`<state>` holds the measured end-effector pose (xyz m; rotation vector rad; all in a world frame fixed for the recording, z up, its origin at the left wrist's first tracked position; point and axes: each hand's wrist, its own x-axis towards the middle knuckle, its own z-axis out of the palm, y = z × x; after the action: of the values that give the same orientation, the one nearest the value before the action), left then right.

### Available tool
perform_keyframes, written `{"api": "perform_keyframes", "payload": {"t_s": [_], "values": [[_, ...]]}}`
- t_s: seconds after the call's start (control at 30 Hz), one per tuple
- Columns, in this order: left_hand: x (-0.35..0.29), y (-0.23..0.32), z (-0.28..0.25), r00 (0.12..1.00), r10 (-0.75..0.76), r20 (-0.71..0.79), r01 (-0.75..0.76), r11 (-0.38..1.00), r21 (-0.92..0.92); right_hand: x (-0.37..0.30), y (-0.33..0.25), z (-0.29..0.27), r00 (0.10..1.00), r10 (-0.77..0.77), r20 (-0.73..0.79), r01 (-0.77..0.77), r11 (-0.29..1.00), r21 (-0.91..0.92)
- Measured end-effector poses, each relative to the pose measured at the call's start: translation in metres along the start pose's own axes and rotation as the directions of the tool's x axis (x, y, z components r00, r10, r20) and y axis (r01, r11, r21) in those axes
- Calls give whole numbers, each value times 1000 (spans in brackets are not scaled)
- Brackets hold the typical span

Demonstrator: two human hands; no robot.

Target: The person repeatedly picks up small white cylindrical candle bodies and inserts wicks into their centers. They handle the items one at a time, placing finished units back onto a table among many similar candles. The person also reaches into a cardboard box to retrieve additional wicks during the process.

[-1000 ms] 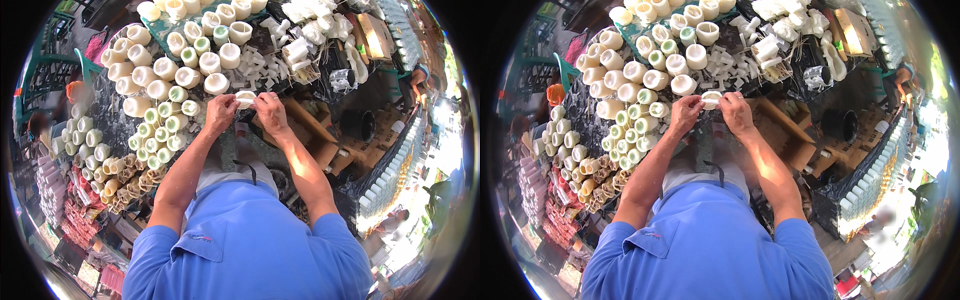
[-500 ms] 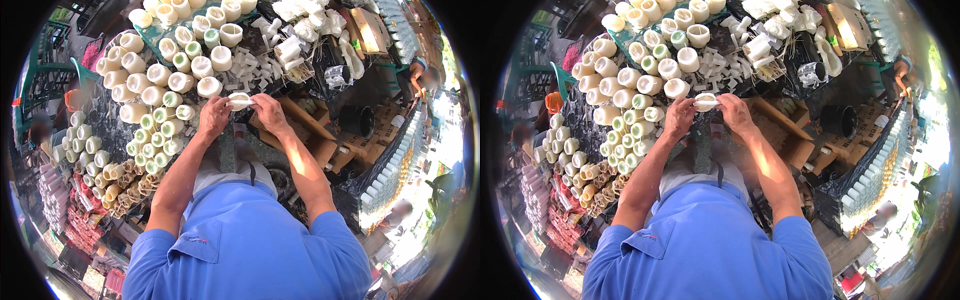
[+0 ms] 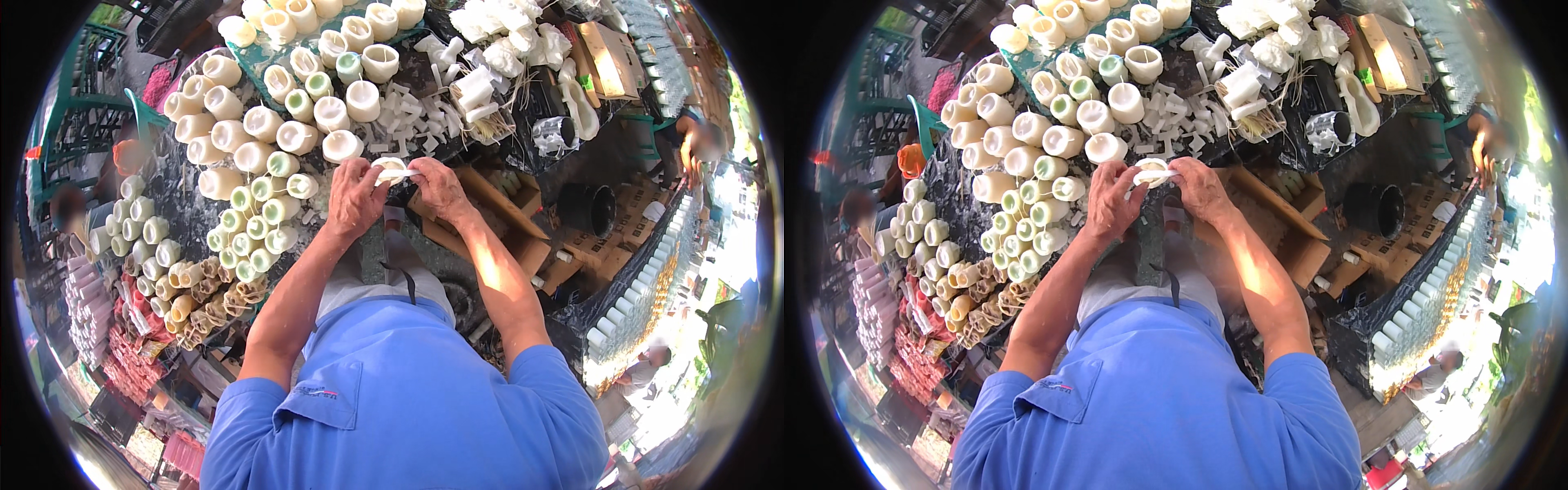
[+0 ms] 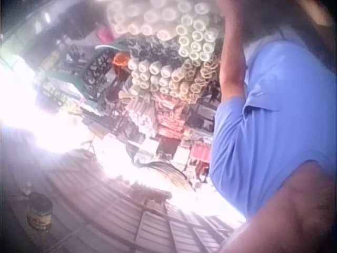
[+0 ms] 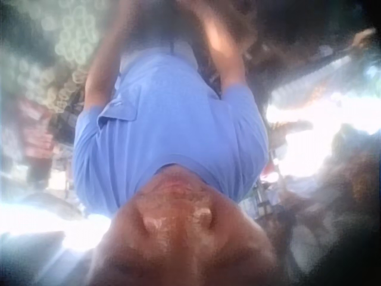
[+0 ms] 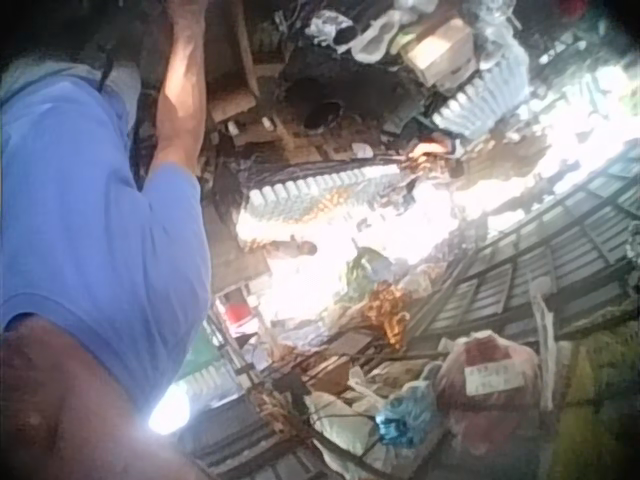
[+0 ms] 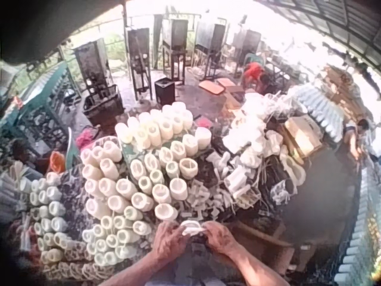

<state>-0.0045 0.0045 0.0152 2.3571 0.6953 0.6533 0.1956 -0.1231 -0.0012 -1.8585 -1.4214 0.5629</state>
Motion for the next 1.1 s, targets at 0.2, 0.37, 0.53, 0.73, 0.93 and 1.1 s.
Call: {"api": "perform_keyframes", "payload": {"t_s": [0.2, 0.37, 0.53, 0.73, 0.93, 1.1], "values": [[12, 41, -9, 985, 135, 108, -138, 990, 18, -12, -40, -36, 999, -10, 39, 10, 1000, 17], [-4, 51, -23, 927, 14, 376, 76, 972, -223, -26, -65, -52, 975, 52, 215, -90, 980, 175], [-36, 42, -37, 866, -157, 474, 345, 874, -342, -31, -71, -31, 769, 251, 588, -540, 747, 387], [-106, 20, -35, 572, -656, 492, 765, 209, -610, 14, -38, -31, 969, 107, 221, -143, 978, 153], [-134, 8, -26, 417, -780, 467, 594, -155, -790, 195, 53, -35, 933, 360, 12, -247, 665, -704], [-136, 6, -24, 291, -786, 546, 371, -433, -822, 235, 75, -27, 894, 447, -26, -296, 546, -784]]}}
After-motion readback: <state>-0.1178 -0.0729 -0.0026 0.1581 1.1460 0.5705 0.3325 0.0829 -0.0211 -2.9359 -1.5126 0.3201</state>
